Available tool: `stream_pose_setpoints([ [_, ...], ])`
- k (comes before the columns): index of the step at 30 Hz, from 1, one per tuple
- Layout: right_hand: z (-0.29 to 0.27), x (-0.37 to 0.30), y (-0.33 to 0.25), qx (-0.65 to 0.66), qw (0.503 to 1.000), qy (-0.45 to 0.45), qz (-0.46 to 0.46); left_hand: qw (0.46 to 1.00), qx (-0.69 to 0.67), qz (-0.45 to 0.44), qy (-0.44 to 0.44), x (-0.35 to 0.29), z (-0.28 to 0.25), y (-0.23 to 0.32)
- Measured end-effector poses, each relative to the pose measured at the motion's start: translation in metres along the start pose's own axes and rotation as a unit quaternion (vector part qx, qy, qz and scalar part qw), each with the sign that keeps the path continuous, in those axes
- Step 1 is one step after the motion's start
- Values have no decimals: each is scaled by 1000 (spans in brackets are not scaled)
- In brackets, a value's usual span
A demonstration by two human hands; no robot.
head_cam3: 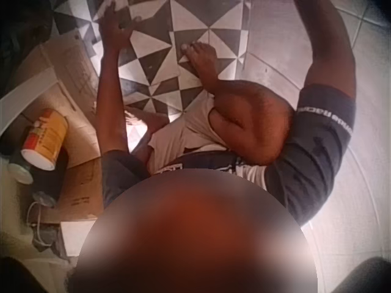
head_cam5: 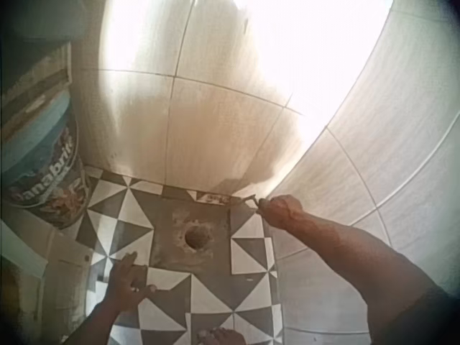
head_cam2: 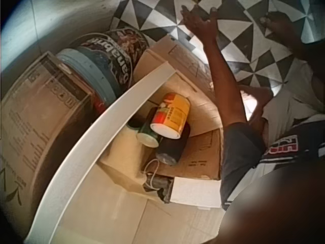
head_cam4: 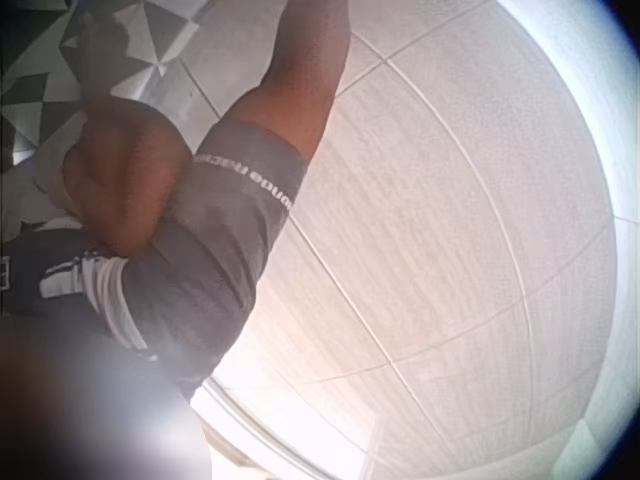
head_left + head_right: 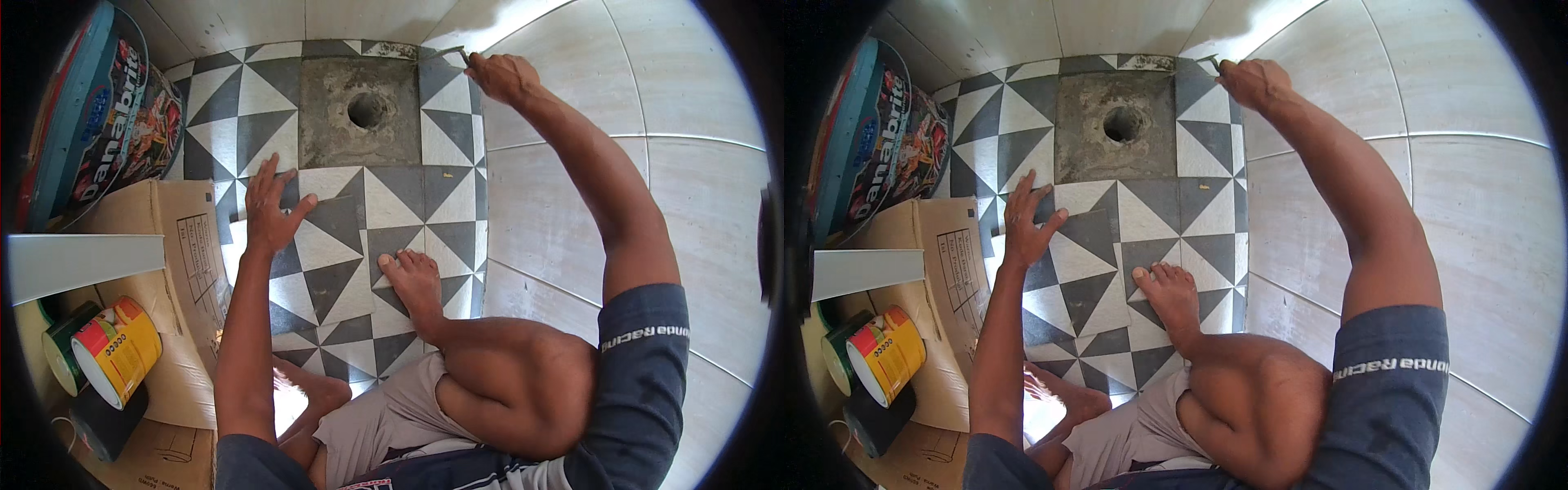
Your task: Scraping and cleaning the area around a floor drain using a trowel/putty knife.
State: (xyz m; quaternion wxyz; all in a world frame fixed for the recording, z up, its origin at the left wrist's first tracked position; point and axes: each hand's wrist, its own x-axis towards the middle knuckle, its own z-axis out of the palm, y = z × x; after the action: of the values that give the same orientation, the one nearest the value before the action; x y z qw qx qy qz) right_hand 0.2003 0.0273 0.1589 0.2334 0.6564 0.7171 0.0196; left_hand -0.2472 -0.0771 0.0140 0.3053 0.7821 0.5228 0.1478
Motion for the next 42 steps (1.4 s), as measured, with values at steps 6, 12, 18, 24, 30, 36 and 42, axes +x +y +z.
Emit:
stream_pose_setpoints([
  [6,-21,-3,-38,16,1000,-17,-12,1000,9,4,24,-7,1,-1],
  [12,-14,6,-41,23,1000,-2,-21,1000,-5,-11,20,-5,4,2],
  [18,7,-1,-17,39,999,0,-4,1000,2,-6,26,-9,0,-3],
  [24,20,-21,-32,94,995,6,21,1000,8,1,27,-9,0,-1],
  [30,85,-34,-73,338,928,73,140,1000,0,-14,27,-4,6,4],
  [36,90,-35,-91,414,891,10,188,997,74,-15,-34,-2,4,10],
  [42,96,-29,-63,429,885,17,182,976,187,-60,-95,6,14,11],
])
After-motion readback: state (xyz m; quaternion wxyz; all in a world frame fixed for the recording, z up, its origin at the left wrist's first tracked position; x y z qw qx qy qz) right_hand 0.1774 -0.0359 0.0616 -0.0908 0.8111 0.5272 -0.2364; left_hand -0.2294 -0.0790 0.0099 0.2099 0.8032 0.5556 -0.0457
